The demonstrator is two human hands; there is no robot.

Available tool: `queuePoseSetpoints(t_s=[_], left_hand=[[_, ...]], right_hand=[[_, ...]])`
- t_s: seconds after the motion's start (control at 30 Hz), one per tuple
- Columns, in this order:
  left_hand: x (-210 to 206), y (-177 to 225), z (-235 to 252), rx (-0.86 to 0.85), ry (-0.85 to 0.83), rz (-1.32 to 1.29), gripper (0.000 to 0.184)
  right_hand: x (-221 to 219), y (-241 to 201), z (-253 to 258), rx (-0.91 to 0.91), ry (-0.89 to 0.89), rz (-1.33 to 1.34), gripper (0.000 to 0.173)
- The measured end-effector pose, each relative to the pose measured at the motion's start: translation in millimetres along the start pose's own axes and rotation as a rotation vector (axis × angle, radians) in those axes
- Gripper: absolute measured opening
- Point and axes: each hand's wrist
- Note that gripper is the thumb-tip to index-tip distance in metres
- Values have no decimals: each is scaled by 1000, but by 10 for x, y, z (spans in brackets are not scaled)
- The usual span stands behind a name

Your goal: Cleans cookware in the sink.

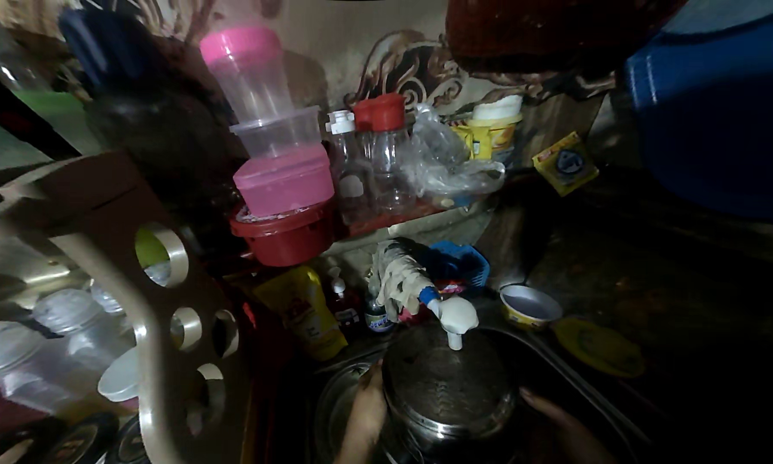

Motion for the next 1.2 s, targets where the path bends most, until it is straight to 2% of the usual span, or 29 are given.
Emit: queuePoseSetpoints(t_s=[0.33, 0.6, 0.83, 0.93, 1.1, 1.2], left_hand=[[10, -38, -6, -22, -11, -54, 43], [-14, -232, 137, -142, -89, -232, 37], [-19, -320, 184, -227, -125, -291, 36], [-16, -323, 178, -227, -121, -292, 36], [-18, -297, 159, -190, -111, -275, 36], [-24, -291, 160, -187, -109, -259, 37]], right_hand=[[31, 2, 18, 3, -38, 31, 31], [25, 72, 60, 70, 53, 8, 33], [42, 134, 111, 145, 36, 53, 32], [49, 142, 122, 161, -15, 75, 34], [2, 137, 91, 156, 41, 56, 35], [34, 144, 106, 176, 3, 55, 36]])
Point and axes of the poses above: each hand's wrist, its own z-axis towards the middle knuckle, its own x-axis out of the back of the hand, y = z × x, and after that the axes turned 10 degrees about z, right-handed
